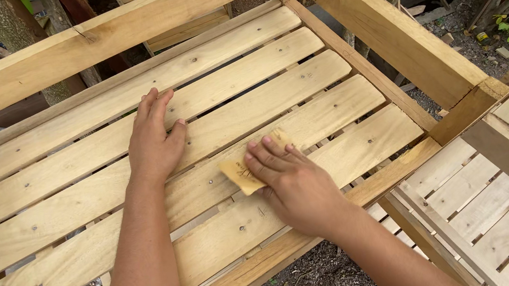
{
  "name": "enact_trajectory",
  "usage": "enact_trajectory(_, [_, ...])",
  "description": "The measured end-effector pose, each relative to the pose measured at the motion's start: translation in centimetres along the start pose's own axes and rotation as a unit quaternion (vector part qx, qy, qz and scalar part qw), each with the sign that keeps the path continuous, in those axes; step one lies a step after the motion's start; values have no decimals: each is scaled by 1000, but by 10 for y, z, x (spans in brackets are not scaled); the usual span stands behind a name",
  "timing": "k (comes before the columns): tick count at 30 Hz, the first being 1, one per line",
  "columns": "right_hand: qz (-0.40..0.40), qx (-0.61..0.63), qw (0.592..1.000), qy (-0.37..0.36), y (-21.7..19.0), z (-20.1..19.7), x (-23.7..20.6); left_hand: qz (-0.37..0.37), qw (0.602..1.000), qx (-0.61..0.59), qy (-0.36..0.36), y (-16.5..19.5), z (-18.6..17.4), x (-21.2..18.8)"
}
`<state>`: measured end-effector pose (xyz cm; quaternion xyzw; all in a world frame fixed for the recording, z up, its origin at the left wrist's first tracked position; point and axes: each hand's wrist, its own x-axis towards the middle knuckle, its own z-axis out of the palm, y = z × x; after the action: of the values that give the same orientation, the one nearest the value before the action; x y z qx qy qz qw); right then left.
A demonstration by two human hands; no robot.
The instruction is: The person sands the surface of a wooden crate using a sanding block. They move the block back and forth across the slats and frame, applying pressure to smooth the wood. The person occasionally adjusts the sanding block and continues sanding different sections of the crate.
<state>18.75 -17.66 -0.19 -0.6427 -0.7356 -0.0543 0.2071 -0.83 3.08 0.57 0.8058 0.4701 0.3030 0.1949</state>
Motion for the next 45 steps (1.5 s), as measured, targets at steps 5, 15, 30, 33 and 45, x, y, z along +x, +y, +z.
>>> enact_trajectory(5, [77,-42,996,-8,63,-18,0,20,999,26,-31,2,5,2])
enact_trajectory(15, [-7,6,999,-43,14,30,-6,-9,996,53,-70,6,10,1])
enact_trajectory(30, [57,-2,998,-8,48,-48,-24,6,996,58,-69,12,16,8])
enact_trajectory(33, [232,-54,971,7,83,-62,-20,14,996,60,-66,9,18,9])
enact_trajectory(45, [278,-78,957,29,120,-40,3,36,997,34,-52,6,22,9])
